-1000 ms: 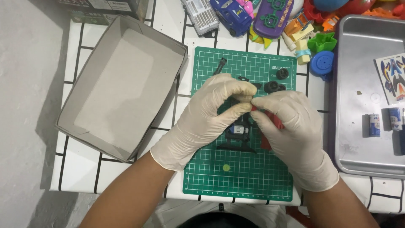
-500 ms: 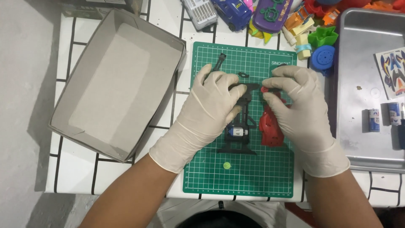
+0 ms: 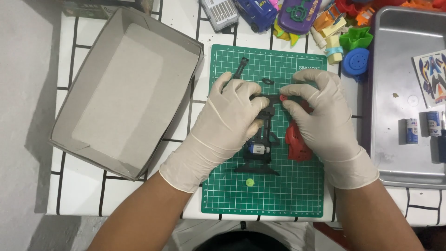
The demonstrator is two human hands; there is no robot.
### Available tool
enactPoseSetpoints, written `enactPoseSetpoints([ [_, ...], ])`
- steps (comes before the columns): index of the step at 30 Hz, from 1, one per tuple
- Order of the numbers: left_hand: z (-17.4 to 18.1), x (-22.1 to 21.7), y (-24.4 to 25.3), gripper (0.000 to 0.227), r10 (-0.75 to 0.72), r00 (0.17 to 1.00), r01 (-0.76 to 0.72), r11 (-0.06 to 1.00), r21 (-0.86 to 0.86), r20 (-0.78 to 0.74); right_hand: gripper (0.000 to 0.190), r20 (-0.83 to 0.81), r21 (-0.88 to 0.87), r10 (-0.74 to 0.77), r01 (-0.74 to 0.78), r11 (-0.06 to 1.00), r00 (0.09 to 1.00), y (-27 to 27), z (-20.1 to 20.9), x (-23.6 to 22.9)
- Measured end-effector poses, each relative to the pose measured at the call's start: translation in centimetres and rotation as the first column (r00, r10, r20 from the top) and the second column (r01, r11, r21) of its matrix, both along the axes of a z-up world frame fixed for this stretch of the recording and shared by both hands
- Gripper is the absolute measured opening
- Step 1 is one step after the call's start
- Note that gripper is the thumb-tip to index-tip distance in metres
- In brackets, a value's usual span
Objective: The person assembles a toy car chassis on a green cutting mat. They attach a blue battery pack to the black frame, then install red wheels onto the axles. The person also handles a red car body shell and a screwdriver, placing them on the mat alongside the chassis.
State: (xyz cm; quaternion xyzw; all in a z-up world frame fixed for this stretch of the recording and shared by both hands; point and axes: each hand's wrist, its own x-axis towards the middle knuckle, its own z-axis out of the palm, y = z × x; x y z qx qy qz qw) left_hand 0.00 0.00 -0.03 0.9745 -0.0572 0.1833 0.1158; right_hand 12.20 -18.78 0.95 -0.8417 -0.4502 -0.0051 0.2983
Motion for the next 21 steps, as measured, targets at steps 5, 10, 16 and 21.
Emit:
enactPoseSetpoints([
  [5, -0.16, -0.02, -0.01, 0.035, 0.003, 1.000, -0.003, 1.000, -0.004, -0.002, 0.018, 0.048, -0.013, 0.012, -0.011, 1.000, 0.999, -0.09, -0.10, 0.17],
  [10, -0.22, 0.02, -0.05, 0.034, 0.007, 1.000, -0.007, 1.000, -0.005, 0.007, 0.017, 0.075, -0.021, 0.015, -0.013, 1.000, 0.997, -0.04, -0.11, 0.18],
  [16, -0.38, 0.02, -0.13, 0.035, 0.012, 1.000, -0.012, 1.000, 0.002, -0.002, 0.016, 0.098, -0.038, 0.030, -0.026, 0.999, 0.995, 0.01, -0.18, 0.38],
  [21, -0.64, -0.02, -0.15, 0.032, 0.010, 1.000, -0.010, 1.000, 0.002, -0.006, 0.014, 0.085, -0.036, 0.037, -0.034, 0.999, 0.996, 0.06, -0.44, 0.73],
])
